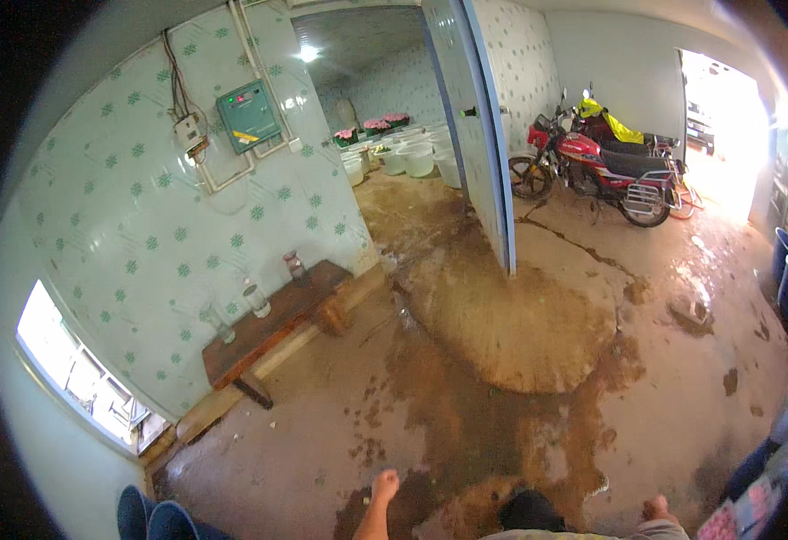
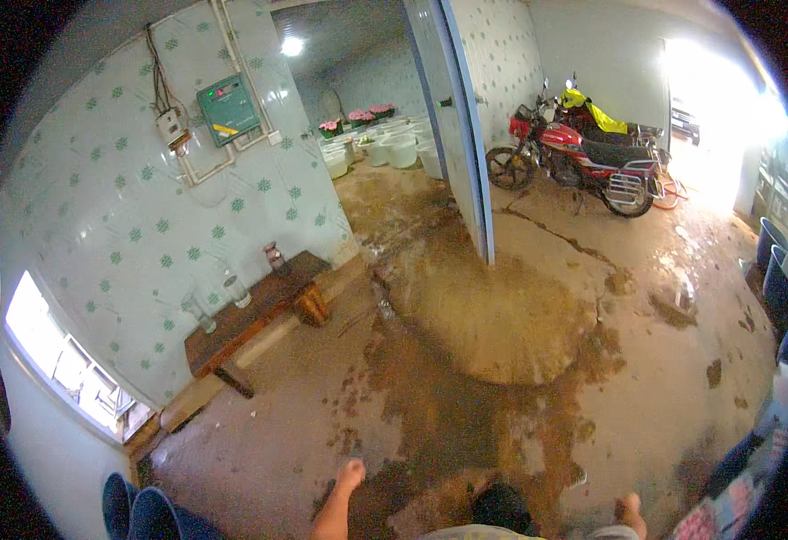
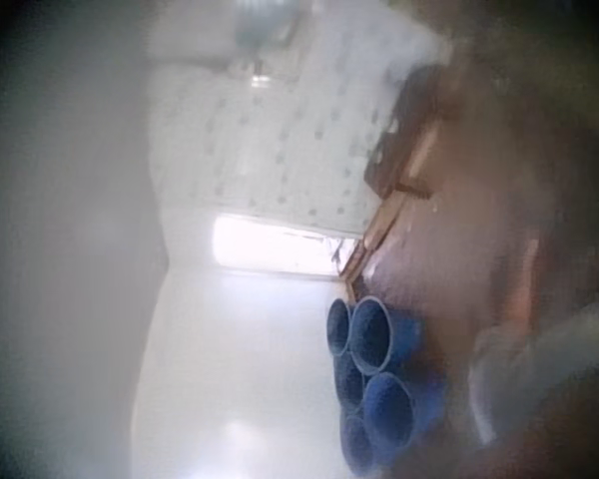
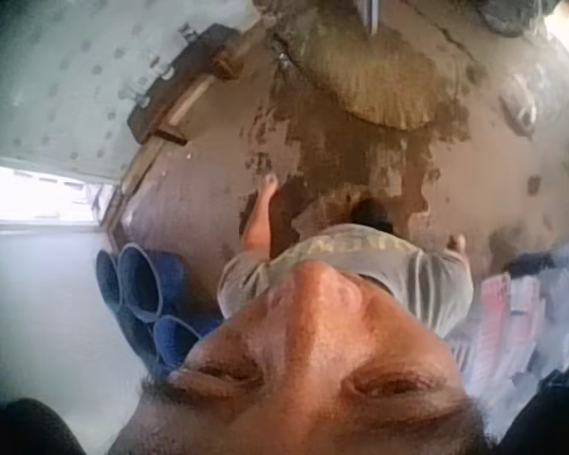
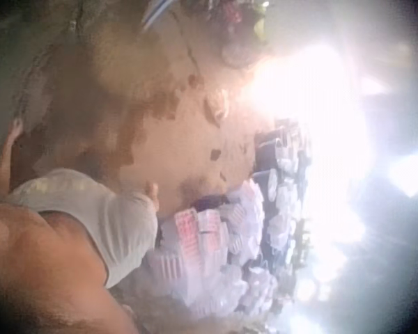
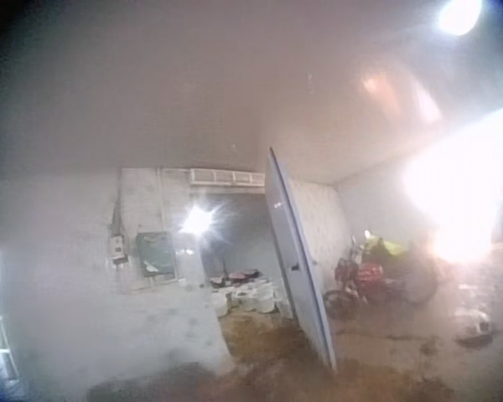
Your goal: The person walks through a flower processing room, opens a green mesh bag, and removes a large bunch of pink roses. They then separate the roses into smaller bunches and place them into green fabric dividers on a metal table.
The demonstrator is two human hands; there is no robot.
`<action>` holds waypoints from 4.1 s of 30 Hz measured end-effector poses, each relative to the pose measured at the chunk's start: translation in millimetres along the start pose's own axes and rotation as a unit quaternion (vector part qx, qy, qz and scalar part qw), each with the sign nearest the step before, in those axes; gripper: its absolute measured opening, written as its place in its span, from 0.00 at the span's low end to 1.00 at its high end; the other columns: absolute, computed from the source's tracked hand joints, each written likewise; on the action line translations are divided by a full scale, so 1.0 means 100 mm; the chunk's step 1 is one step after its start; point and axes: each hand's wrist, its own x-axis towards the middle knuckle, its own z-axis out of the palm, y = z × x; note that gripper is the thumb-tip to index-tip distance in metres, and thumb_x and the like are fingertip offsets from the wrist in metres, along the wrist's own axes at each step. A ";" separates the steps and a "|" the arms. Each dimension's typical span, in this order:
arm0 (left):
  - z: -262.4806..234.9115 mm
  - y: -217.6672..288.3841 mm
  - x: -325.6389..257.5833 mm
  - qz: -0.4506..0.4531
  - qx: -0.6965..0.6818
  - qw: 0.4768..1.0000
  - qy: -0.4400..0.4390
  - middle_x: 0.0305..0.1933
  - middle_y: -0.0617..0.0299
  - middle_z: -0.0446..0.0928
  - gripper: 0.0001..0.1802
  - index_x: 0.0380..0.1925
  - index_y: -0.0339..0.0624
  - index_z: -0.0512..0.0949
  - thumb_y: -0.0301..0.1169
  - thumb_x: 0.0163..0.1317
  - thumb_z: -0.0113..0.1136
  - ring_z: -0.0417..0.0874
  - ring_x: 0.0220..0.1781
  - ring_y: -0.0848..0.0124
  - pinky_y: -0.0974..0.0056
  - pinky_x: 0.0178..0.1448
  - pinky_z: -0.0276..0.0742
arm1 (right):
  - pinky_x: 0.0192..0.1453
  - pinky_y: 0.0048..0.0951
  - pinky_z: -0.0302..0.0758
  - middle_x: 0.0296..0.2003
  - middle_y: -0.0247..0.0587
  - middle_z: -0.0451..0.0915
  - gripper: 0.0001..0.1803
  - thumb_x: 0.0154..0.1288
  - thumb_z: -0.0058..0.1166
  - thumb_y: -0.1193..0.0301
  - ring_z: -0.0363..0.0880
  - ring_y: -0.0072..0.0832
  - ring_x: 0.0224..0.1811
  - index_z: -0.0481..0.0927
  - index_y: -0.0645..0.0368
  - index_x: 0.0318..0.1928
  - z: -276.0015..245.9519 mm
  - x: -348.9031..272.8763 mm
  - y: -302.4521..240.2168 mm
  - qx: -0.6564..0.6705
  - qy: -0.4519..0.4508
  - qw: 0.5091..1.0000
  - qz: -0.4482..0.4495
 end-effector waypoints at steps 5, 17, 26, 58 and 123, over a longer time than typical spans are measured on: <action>0.24 1.92 1.82 0.076 -0.240 0.968 -0.009 0.35 0.61 0.78 0.18 0.56 0.40 0.71 0.34 0.68 0.49 0.78 0.33 0.70 0.64 0.39 0.75 | 0.31 0.39 0.72 0.26 0.45 0.79 0.11 0.60 0.55 0.62 0.77 0.38 0.26 0.81 0.55 0.34 -1.30 1.23 -0.60 0.307 -0.057 0.940 0.135; 0.81 1.74 3.23 -0.279 -0.092 0.937 -0.189 0.33 0.58 0.77 0.18 0.49 0.34 0.74 0.37 0.67 0.50 0.78 0.37 0.63 0.58 0.45 0.74 | 0.38 0.37 0.76 0.28 0.48 0.82 0.20 0.63 0.50 0.57 0.81 0.37 0.31 0.79 0.64 0.40 -7.11 4.07 -6.57 0.309 0.133 0.838 -0.430; -0.10 3.79 6.80 -0.116 -0.044 0.978 -0.167 0.26 0.59 0.74 0.17 0.46 0.29 0.74 0.34 0.68 0.49 0.75 0.29 0.69 0.64 0.38 0.72 | 0.27 0.30 0.68 0.24 0.36 0.77 0.26 0.69 0.45 0.49 0.74 0.24 0.25 0.78 0.60 0.29 -10.52 5.81 -6.84 0.653 0.174 0.708 -0.206; -1.88 9.25 10.59 0.450 -0.267 0.833 0.181 0.74 0.47 0.41 0.58 0.68 0.42 0.53 0.39 0.38 0.79 0.44 0.75 0.52 0.52 0.73 0.49 | 0.68 0.45 0.60 0.55 0.46 0.72 0.22 0.71 0.41 0.59 0.65 0.41 0.64 0.72 0.64 0.53 -14.40 6.23 -10.82 0.555 0.386 0.395 -0.623; 0.10 5.86 7.76 -0.747 -0.192 0.537 0.342 0.48 0.50 0.80 0.20 0.47 0.43 0.80 0.41 0.58 0.57 0.80 0.52 0.55 0.52 0.54 0.75 | 0.62 0.40 0.65 0.56 0.53 0.71 0.24 0.66 0.49 0.63 0.70 0.42 0.58 0.70 0.65 0.57 -12.04 8.34 -15.17 -0.052 0.195 0.715 -0.669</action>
